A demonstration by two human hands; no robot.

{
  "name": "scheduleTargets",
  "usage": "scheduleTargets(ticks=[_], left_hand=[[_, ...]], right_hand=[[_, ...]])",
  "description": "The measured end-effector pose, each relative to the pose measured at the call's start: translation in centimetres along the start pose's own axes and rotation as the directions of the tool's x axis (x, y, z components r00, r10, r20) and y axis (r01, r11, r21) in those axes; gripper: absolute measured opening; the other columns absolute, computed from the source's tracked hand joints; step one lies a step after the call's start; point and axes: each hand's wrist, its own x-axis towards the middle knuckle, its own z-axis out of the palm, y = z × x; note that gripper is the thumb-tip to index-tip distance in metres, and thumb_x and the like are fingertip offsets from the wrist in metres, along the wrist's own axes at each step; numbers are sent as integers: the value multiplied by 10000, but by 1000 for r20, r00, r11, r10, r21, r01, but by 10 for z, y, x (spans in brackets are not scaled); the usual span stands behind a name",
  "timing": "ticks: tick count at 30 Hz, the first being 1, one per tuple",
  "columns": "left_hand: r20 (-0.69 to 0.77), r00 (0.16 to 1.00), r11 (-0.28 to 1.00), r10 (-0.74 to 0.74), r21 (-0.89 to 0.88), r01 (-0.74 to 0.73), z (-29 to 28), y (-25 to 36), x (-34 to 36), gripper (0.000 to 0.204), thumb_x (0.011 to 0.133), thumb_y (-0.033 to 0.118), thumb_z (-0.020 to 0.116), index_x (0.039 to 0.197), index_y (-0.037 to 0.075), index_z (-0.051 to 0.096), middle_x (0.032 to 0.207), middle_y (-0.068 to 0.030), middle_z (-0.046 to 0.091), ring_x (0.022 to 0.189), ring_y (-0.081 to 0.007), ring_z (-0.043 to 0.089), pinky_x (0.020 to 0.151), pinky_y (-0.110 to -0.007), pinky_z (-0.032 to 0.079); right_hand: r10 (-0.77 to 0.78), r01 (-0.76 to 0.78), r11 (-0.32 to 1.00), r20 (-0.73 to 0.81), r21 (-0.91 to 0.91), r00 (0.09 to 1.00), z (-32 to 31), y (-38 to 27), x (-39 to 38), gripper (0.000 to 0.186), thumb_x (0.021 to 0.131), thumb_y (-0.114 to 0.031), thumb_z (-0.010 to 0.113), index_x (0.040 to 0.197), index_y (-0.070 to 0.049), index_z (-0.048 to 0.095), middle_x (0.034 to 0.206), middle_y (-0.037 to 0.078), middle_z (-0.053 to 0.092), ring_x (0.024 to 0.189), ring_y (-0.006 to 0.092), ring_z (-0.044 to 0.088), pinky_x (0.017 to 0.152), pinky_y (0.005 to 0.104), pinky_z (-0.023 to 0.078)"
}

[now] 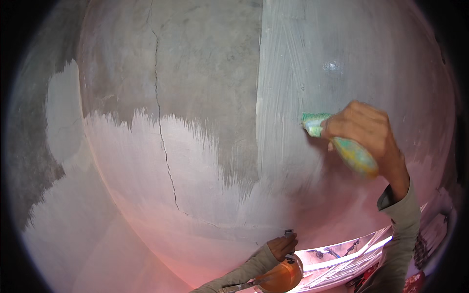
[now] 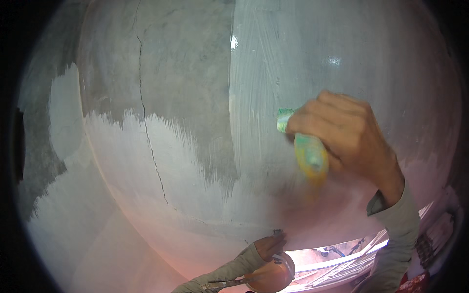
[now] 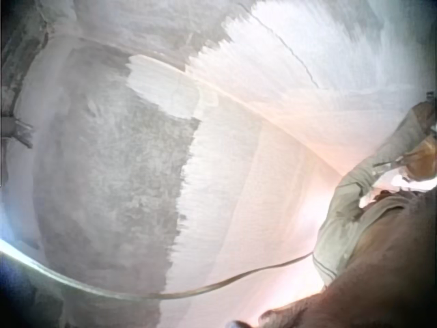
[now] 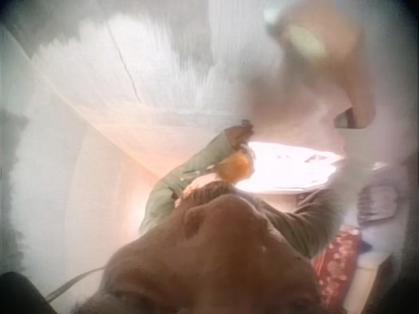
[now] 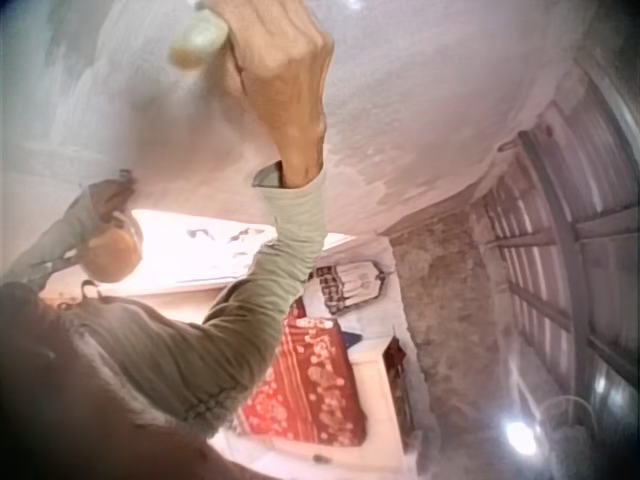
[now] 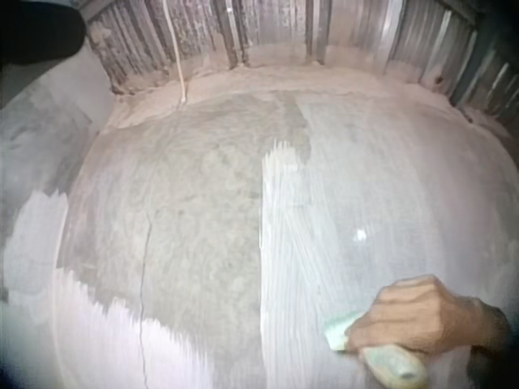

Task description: The person paints a ceiling with white paint using a brush and a small container. They repeatedly dip the brush into the container and apply paint in vertical strokes across the ceiling surface.

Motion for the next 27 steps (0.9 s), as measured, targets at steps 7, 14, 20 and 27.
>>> scheduleTargets(ticks=[7,14,20,27], left_hand=[[-35,999,1000,17,0,-17,4,-1,1,403,848,86,710,1227,-28,639,1326,-224,614,883,-308,687,768,-414,574],[-27,999,998,38,-58,-40,39,-20,-18,433,837,52,675,1262,-17,634,1354,-236,602,893,-324,689,787,-428,574],[50,998,1000,-28,-6,29,19,-14,-14,401,872,66,660,1265,-6,632,1360,-216,600,888,-323,680,783,-427,568],[51,999,1000,6,-15,-5,22,-13,-10,418,874,102,681,1273,6,603,1334,-200,604,913,-311,671,785,-417,556]], right_hand=[[164,-147,986,-286,79,944,-2,69,65,179,851,-75,717,1017,-7,711,921,110,724,816,282,703,717,381,568],[314,-361,932,-415,-37,854,-62,124,147,179,921,-128,716,991,34,746,882,129,747,805,203,709,716,372,569],[-171,16,941,-436,-337,884,-27,141,144,102,949,-72,659,999,0,711,870,110,732,779,219,700,689,364,562],[-304,220,917,-225,-334,926,41,33,38,265,756,-39,700,1020,-11,683,927,98,694,727,242,646,647,361,549]])
